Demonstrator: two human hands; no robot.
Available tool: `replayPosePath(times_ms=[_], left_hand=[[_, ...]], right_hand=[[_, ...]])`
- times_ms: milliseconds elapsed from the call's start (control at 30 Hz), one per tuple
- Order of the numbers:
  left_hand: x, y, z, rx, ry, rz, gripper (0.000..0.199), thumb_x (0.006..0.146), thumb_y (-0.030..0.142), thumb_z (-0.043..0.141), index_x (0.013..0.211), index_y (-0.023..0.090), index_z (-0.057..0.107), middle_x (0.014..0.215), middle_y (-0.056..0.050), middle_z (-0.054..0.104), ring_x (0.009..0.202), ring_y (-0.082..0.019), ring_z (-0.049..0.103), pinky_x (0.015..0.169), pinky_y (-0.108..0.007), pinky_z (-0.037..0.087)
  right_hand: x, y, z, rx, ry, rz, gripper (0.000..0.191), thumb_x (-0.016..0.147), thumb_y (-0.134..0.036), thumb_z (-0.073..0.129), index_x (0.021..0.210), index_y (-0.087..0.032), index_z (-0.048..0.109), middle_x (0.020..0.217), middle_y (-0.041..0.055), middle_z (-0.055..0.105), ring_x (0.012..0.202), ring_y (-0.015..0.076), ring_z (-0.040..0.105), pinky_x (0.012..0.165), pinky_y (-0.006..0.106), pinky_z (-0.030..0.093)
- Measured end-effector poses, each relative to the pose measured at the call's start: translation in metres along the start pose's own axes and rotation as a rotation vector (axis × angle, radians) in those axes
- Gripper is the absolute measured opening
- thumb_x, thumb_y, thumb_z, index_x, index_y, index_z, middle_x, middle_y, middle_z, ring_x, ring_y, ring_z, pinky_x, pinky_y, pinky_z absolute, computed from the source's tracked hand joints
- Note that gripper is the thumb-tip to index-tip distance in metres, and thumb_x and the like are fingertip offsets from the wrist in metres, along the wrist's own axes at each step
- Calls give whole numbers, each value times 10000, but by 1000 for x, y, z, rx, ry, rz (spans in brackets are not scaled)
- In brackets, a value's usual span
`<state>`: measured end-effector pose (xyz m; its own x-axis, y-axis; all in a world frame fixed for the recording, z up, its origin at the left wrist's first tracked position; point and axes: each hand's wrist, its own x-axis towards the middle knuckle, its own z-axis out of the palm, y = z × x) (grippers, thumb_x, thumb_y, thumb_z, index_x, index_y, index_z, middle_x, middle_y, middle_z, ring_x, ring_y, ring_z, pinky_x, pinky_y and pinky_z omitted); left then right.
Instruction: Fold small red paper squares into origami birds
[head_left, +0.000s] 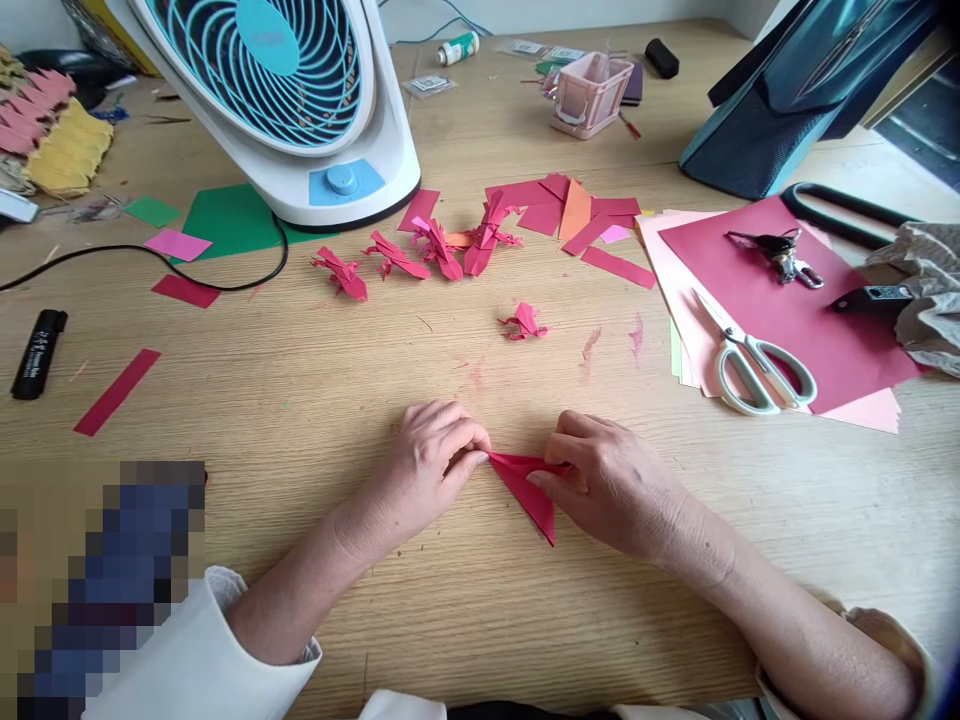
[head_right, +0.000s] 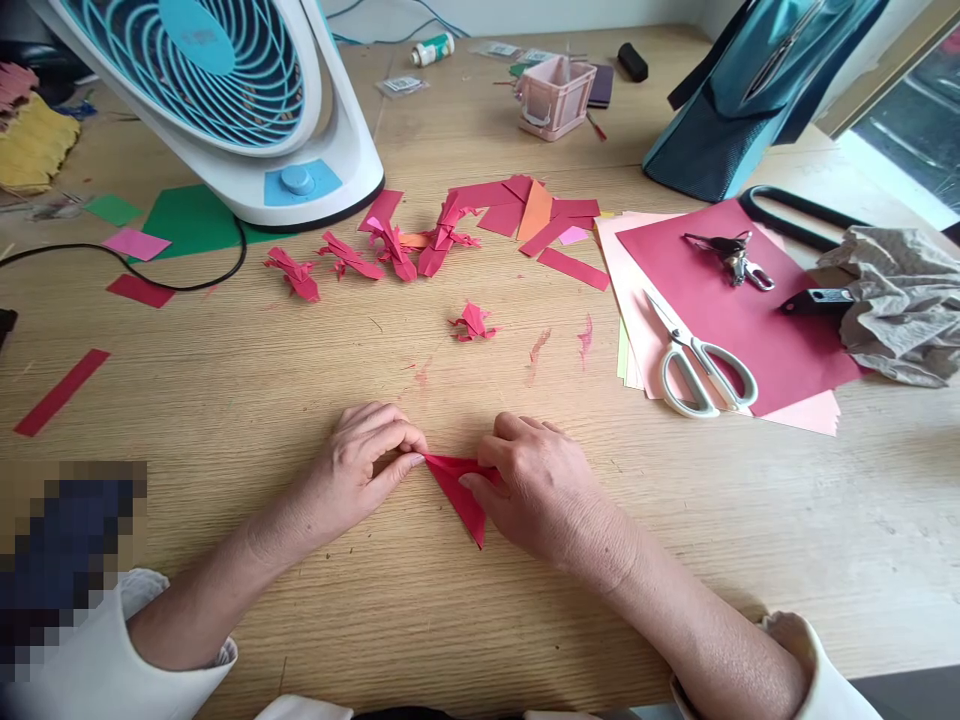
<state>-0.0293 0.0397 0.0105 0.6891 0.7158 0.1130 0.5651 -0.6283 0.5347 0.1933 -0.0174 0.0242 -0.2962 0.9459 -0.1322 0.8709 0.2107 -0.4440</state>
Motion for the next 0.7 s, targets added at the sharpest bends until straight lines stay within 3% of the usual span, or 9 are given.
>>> replayPosePath(times_ms=[233, 467, 700], left_hand=[[0, 0, 1, 17, 17, 60, 104, 934, 147, 555, 863, 208, 598, 835, 11, 619, 845, -158, 557, 812, -326, 351], [-1, 1, 3, 17, 15, 34, 124, 939, 144, 538, 843, 205, 586, 828, 9, 621, 842, -158, 557, 812, -331, 347], [0, 4, 3, 5, 30, 0, 96, 902, 186, 626, 817, 208, 589, 812, 19, 628, 848, -166, 560, 842, -335, 351]], right_hand=[[0, 1, 2, -5, 8, -4, 259, 891, -297, 637, 673, -180, 563, 773, 11, 541, 713, 141, 499, 667, 288, 332], [0, 0, 2, -13, -2, -1, 264, 898, -302, 624, 672, -178, 568, 779, 18, 551, 722, 144, 507, 673, 293, 338], [1, -2, 0, -17, -9, 9, 283, 905, -293, 616, 652, -180, 556, 768, 19, 539, 720, 144, 500, 679, 287, 339]])
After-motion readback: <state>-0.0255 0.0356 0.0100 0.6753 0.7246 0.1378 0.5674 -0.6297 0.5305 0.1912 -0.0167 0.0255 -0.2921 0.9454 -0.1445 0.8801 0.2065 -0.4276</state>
